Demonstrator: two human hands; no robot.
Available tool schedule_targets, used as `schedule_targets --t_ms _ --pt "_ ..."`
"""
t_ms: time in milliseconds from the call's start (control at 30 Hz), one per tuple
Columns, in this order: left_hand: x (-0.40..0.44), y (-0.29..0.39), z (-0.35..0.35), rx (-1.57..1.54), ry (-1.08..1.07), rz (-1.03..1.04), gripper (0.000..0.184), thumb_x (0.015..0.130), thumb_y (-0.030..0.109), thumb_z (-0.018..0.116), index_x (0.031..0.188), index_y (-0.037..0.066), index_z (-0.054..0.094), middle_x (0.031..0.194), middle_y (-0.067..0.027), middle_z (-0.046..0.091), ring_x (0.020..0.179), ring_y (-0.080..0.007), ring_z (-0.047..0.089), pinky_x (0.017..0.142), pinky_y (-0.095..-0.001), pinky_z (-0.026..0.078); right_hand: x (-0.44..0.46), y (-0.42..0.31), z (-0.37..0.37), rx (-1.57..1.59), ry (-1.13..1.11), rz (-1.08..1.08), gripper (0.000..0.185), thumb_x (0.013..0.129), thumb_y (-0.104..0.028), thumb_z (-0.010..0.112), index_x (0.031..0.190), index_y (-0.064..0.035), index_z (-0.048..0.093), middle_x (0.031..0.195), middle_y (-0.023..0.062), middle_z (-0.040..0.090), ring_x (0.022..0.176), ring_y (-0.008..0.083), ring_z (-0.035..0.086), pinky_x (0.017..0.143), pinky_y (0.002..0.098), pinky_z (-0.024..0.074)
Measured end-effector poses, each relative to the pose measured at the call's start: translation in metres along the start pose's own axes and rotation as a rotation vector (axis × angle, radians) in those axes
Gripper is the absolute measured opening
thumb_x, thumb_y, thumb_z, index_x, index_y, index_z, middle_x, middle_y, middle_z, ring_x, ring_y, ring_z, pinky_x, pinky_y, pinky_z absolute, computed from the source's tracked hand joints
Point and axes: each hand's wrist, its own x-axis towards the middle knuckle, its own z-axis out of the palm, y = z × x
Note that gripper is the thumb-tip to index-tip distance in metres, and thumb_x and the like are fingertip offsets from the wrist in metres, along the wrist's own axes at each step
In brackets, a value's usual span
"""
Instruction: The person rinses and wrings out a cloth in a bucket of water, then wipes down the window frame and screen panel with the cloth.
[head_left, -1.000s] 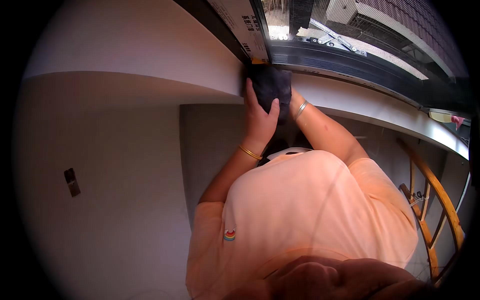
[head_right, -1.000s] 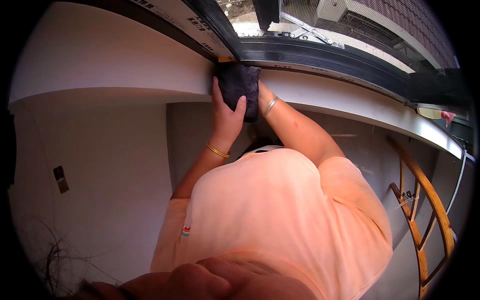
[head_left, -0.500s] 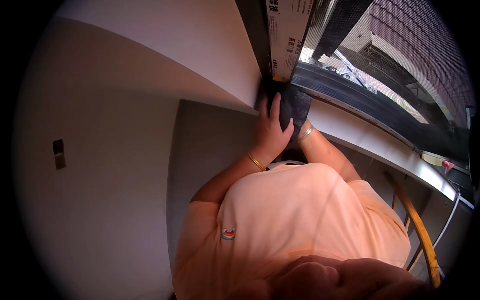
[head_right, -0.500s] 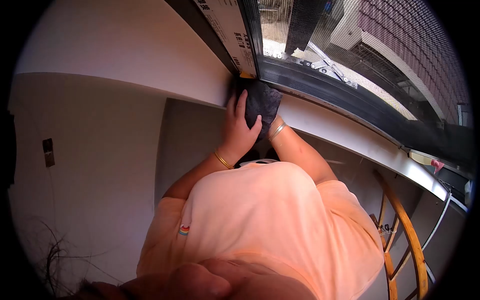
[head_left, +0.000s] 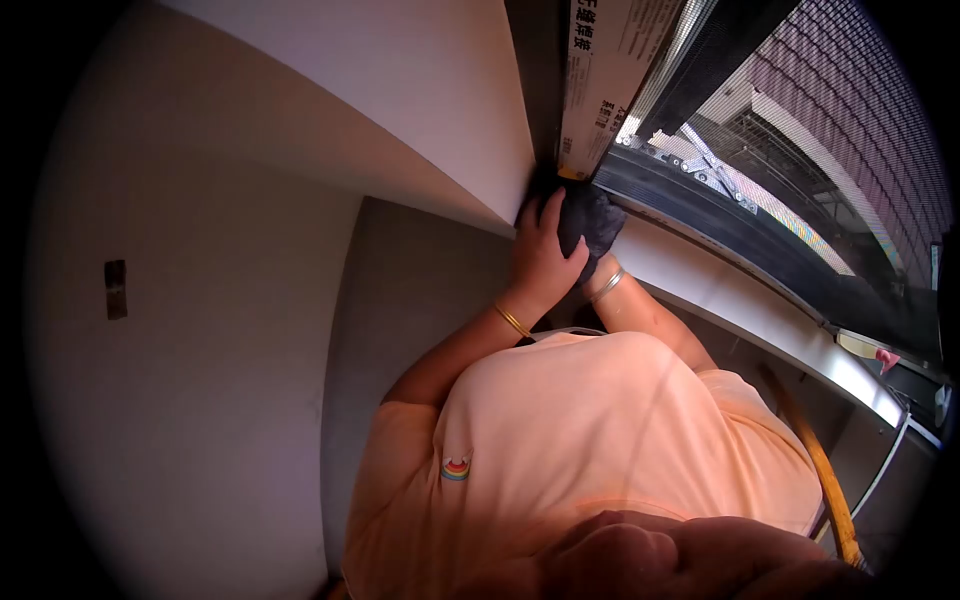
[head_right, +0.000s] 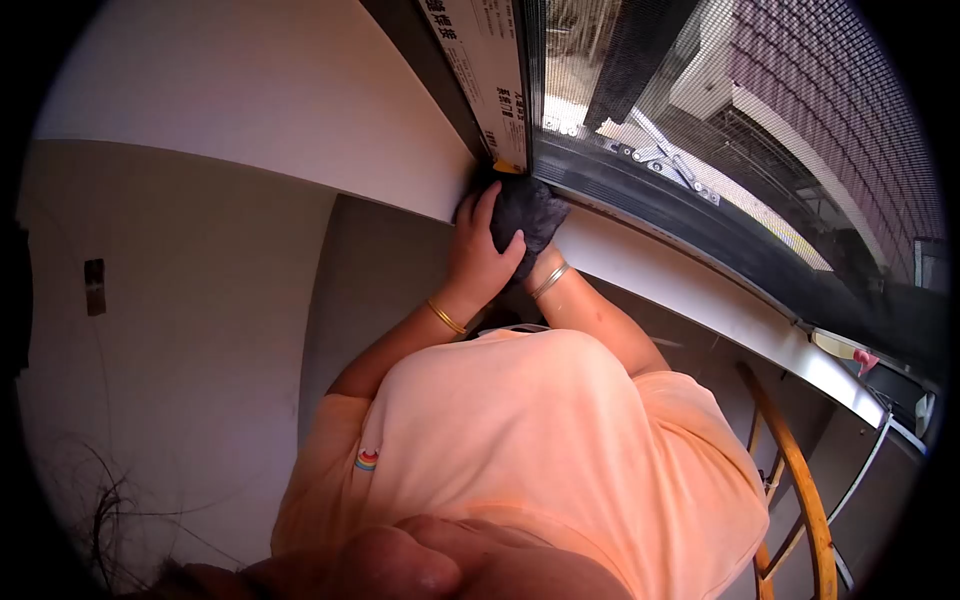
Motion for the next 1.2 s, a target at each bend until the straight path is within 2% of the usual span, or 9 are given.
schedule_targets --t_ms 300,367,500,600,700,867,1100,1200 --pt "0.007 0.002 0.000 -0.010 0.016 -0.016 0.069 0.076 0.015 0.070 0.139 0.007 0.043 0.125 -0.0262 0.049 0.111 -0.0450 0.052 0.096 -0.0481 0.047 0.003 0.004 0.012 -0.017 0.009 -0.048 0.026 0.100 -0.023 0.044 0.117 -0.0083 0.058 0.109 0.0090 0.064 0.102 0.0197 0.060 0.091 0.0349 0.0512" --pt "0.008 0.002 0.000 -0.015 0.018 -0.013 0.072 0.073 0.016 0.071 0.139 0.007 0.042 0.125 -0.0299 0.047 0.111 -0.0481 0.052 0.095 -0.0510 0.046 0.004 0.004 0.014 -0.025 0.010 -0.061 0.026 0.100 -0.023 0.044 0.117 -0.0083 0.058 0.108 0.0089 0.064 0.101 0.0198 0.060 0.090 0.0348 0.0515" --pt "0.007 0.007 -0.001 0.035 0.022 0.006 0.068 0.075 0.015 0.070 0.137 0.006 0.045 0.124 -0.0268 0.049 0.110 -0.0451 0.053 0.095 -0.0483 0.047 0.005 0.006 0.019 -0.031 0.008 -0.086 0.025 0.100 -0.022 0.045 0.116 -0.0083 0.059 0.107 0.0088 0.064 0.100 0.0199 0.061 0.089 0.0348 0.0522" --pt "0.007 0.010 -0.003 0.065 0.024 0.052 0.068 0.074 0.015 0.071 0.137 0.007 0.045 0.125 -0.0261 0.050 0.110 -0.0448 0.053 0.094 -0.0485 0.047 0.006 0.007 0.023 -0.038 0.006 -0.100 0.025 0.100 -0.022 0.045 0.115 -0.0083 0.059 0.106 0.0087 0.065 0.099 0.0199 0.062 0.089 0.0347 0.0527" --pt "0.005 0.016 -0.011 0.081 -0.016 0.070 0.074 0.071 0.018 0.073 0.139 0.012 0.044 0.130 -0.0285 0.046 0.113 -0.0464 0.052 0.095 -0.0496 0.047 0.007 0.009 0.026 -0.045 0.004 -0.117 0.024 0.100 -0.022 0.045 0.114 -0.0083 0.060 0.105 0.0086 0.065 0.098 0.0200 0.062 0.088 0.0347 0.0533" --pt "0.003 0.025 -0.018 0.123 -0.013 0.081 0.077 0.071 0.020 0.076 0.140 0.016 0.044 0.135 -0.0254 0.044 0.116 -0.0447 0.051 0.095 -0.0478 0.048 0.006 0.012 0.031 -0.047 0.000 -0.128 0.024 0.100 -0.021 0.046 0.113 -0.0083 0.061 0.104 0.0085 0.065 0.096 0.0201 0.063 0.087 0.0346 0.0541" --pt "0.000 0.028 -0.021 0.087 -0.016 0.156 0.081 0.068 0.017 0.078 0.141 0.017 0.043 0.138 -0.0245 0.041 0.123 -0.0444 0.046 0.101 -0.0486 0.043 0.000 0.014 0.036 -0.044 -0.001 -0.165 0.023 0.100 -0.021 0.046 0.111 -0.0084 0.061 0.102 0.0083 0.066 0.094 0.0202 0.064 0.085 0.0345 0.0553" --pt "-0.004 0.032 -0.026 0.091 0.017 0.276 0.077 0.069 0.011 0.076 0.139 0.013 0.045 0.138 -0.0250 0.041 0.124 -0.0440 0.045 0.103 -0.0482 0.041 -0.007 0.013 0.039 -0.042 0.010 -0.197 0.023 0.100 -0.021 0.047 0.111 -0.0084 0.062 0.101 0.0082 0.066 0.093 0.0203 0.065 0.084 0.0344 0.0559"
